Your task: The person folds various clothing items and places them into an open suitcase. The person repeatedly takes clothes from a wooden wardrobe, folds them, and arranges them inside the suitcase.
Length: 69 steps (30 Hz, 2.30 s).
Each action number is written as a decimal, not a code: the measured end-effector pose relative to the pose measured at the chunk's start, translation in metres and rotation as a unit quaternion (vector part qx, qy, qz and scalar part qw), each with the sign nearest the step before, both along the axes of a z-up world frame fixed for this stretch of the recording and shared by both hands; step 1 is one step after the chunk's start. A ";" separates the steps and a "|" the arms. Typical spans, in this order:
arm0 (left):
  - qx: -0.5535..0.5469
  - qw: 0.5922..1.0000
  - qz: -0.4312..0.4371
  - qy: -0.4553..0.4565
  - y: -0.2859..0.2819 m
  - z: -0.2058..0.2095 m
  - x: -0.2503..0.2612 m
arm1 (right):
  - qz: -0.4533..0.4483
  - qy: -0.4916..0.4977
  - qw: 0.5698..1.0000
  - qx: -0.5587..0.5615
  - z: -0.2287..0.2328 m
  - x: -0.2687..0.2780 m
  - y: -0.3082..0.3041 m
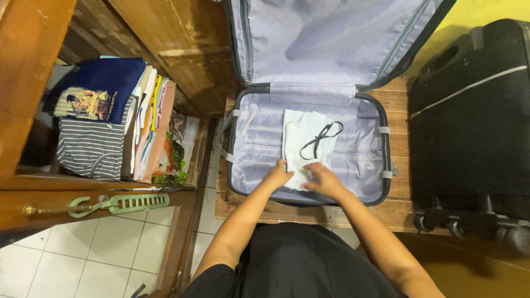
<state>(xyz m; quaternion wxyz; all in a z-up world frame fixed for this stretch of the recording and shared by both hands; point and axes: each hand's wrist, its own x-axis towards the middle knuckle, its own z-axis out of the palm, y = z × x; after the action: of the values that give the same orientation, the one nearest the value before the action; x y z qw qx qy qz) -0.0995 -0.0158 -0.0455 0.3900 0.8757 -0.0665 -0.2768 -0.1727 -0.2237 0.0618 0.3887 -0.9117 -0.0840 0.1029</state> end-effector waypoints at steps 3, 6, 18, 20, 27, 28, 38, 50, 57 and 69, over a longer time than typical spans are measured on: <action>-0.081 0.987 0.072 0.120 -0.006 0.010 0.010 | 0.042 -0.071 0.996 -0.022 0.005 -0.010 0.019; -0.190 0.957 0.136 0.171 -0.013 0.011 0.015 | 0.000 -0.074 0.997 -0.033 0.002 -0.006 0.021; -0.388 0.780 0.297 0.392 -0.022 -0.004 0.042 | 0.023 0.096 0.993 0.061 0.088 -0.020 -0.025; -0.430 0.764 0.296 0.379 -0.030 -0.006 0.043 | 0.054 0.088 0.993 0.063 0.099 -0.029 -0.031; -0.477 0.771 0.292 0.306 -0.047 0.004 0.057 | -0.001 -0.089 0.984 -0.154 0.143 -0.056 -0.051; -0.466 0.769 0.313 0.306 -0.045 0.009 0.062 | -0.047 -0.064 0.979 -0.189 0.146 -0.057 -0.054; -0.514 0.768 0.273 0.267 0.033 0.022 0.067 | -0.197 -0.118 0.963 0.137 0.027 -0.023 -0.092; -0.191 0.911 0.334 0.151 0.059 0.004 0.065 | -0.408 0.149 0.885 0.166 -0.060 -0.016 -0.085; 0.023 0.980 0.196 -0.017 0.059 0.008 0.087 | -0.399 0.252 0.862 0.184 -0.054 -0.013 -0.074; -0.067 0.987 0.134 -0.058 0.054 0.006 0.082 | -0.384 0.246 0.840 0.296 -0.049 -0.014 -0.072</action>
<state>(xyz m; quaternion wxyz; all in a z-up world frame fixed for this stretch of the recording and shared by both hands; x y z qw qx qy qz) -0.0177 0.0384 -0.0390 0.4766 0.8633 0.0108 -0.1659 -0.1871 -0.2962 0.0131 0.6561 -0.6576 0.3442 0.1363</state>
